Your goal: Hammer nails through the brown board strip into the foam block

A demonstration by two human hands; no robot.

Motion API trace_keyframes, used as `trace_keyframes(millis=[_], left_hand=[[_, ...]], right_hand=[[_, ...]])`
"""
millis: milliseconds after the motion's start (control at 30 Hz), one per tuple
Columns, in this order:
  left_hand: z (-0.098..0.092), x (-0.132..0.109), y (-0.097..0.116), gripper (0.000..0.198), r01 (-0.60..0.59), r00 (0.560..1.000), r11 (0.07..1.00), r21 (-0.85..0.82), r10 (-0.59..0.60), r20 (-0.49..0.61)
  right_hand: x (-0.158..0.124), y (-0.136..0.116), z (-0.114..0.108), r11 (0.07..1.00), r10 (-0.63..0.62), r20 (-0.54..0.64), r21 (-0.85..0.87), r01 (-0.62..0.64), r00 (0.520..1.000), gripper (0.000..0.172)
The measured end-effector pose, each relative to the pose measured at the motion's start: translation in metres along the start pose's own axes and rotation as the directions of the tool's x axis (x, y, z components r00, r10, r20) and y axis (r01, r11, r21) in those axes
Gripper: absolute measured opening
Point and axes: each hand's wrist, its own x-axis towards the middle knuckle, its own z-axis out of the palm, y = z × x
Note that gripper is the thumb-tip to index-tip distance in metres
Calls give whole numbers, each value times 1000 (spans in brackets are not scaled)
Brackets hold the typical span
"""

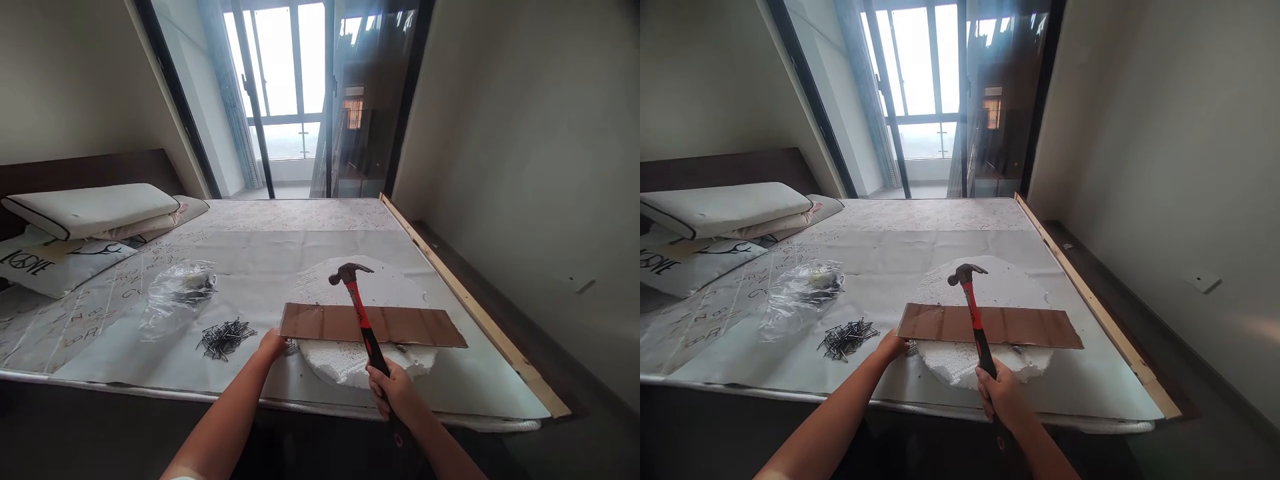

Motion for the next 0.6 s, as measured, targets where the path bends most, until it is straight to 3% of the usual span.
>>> trace_keyframes(millis=[133,333,467,600], left_hand=[[-13,-2,-1,18,59,992,998,-38,-62,-109],[-65,-18,-19,19,104,962,988,-111,-128,-241],[-91,-43,-16,26,-19,884,940,-341,-143,-445],[-98,-68,14,30,-212,831,838,-502,-116,-544]], right_hand=[[-4,-1,-2,1000,-7,11,22,7,1000,39],[-19,-21,2,998,-24,-36,-62,22,999,37],[-23,-46,13,991,-36,-42,-133,30,998,33],[-14,-55,20,992,-58,-13,-113,56,998,31]])
